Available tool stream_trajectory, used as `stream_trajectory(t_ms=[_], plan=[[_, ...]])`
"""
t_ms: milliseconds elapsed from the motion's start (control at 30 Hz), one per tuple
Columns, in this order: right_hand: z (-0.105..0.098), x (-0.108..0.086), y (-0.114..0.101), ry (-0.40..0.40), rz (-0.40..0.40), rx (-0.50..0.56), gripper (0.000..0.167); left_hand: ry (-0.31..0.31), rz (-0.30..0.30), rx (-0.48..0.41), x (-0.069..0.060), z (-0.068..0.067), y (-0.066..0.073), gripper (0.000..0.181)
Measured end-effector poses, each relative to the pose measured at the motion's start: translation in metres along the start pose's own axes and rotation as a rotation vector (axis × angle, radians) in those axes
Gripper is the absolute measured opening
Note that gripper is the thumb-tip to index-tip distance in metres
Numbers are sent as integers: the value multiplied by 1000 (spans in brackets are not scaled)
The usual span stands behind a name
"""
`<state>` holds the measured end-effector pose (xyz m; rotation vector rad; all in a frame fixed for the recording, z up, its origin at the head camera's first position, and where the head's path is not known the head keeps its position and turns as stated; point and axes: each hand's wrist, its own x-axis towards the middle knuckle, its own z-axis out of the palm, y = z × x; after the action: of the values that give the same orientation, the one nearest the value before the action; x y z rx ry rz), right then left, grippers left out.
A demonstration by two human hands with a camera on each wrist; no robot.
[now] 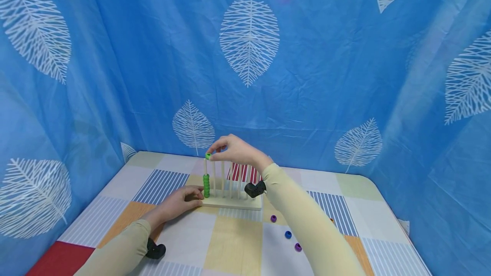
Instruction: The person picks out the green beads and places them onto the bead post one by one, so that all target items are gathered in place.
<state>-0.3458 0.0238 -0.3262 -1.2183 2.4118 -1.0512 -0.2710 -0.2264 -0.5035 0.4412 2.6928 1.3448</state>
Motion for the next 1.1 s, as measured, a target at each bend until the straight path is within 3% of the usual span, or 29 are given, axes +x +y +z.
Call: stream_trajectory(t_ms=[1100], plan=[[9, 11, 1, -12, -5, 23, 20, -6, 29, -19, -3, 0, 0, 4]])
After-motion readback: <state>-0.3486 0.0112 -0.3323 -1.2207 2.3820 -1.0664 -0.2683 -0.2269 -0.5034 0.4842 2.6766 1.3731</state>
